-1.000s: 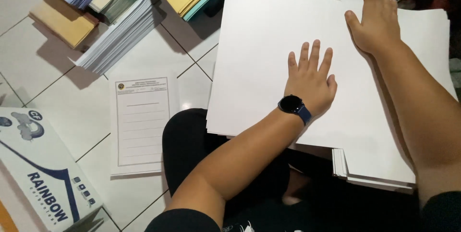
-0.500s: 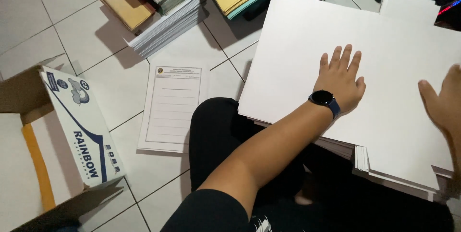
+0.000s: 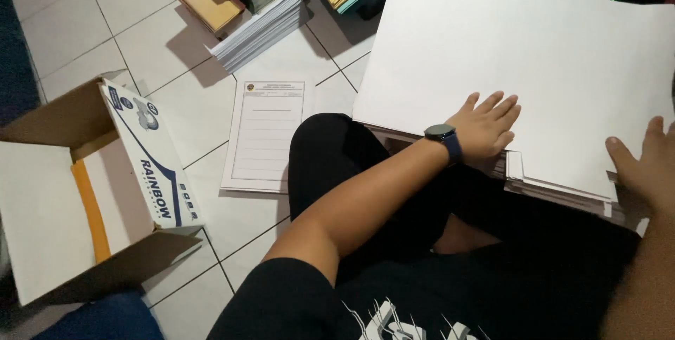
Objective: The person sits on the floor and repeatedly picks up printed sheets from a pile on the floor, places them onto a larger stack on their lap, and smooths them with both hands to align the edges.
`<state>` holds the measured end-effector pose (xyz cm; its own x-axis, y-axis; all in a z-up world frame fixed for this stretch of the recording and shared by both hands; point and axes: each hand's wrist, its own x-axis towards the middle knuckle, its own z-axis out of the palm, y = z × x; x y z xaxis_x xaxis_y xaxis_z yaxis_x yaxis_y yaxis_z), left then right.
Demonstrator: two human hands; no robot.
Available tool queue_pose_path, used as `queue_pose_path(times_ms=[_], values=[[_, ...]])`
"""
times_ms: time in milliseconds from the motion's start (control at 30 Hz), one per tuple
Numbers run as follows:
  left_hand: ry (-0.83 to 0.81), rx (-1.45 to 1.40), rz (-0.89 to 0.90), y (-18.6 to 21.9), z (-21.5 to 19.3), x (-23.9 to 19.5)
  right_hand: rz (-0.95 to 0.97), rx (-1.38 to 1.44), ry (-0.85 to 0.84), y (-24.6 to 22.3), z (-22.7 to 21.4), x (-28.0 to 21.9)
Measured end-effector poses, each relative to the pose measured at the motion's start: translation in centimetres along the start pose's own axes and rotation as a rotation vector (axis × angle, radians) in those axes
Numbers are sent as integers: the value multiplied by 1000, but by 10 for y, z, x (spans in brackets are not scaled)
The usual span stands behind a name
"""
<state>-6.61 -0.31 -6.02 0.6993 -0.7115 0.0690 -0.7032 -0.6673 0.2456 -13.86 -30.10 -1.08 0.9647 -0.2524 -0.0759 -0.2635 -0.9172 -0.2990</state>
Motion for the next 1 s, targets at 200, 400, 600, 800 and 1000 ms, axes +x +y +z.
queue_pose_path(times_ms=[200,400,600,800,1000], values=[[-66,-105,-104,-14,8,9,29,58,-20,-15,-11,-10],[-136,-36,-292,-39,-31,57,-9,-83,-20,8,2,-3],[-75,-6,-398,-73,-33,132,183,-127,-86,-63,-39,-35],[-68,26,-409,-111,-44,181,157,-131,-38,-42,-20,-27],[-111,45,-405,-86,-74,149,229,-145,-117,-56,-32,-28]])
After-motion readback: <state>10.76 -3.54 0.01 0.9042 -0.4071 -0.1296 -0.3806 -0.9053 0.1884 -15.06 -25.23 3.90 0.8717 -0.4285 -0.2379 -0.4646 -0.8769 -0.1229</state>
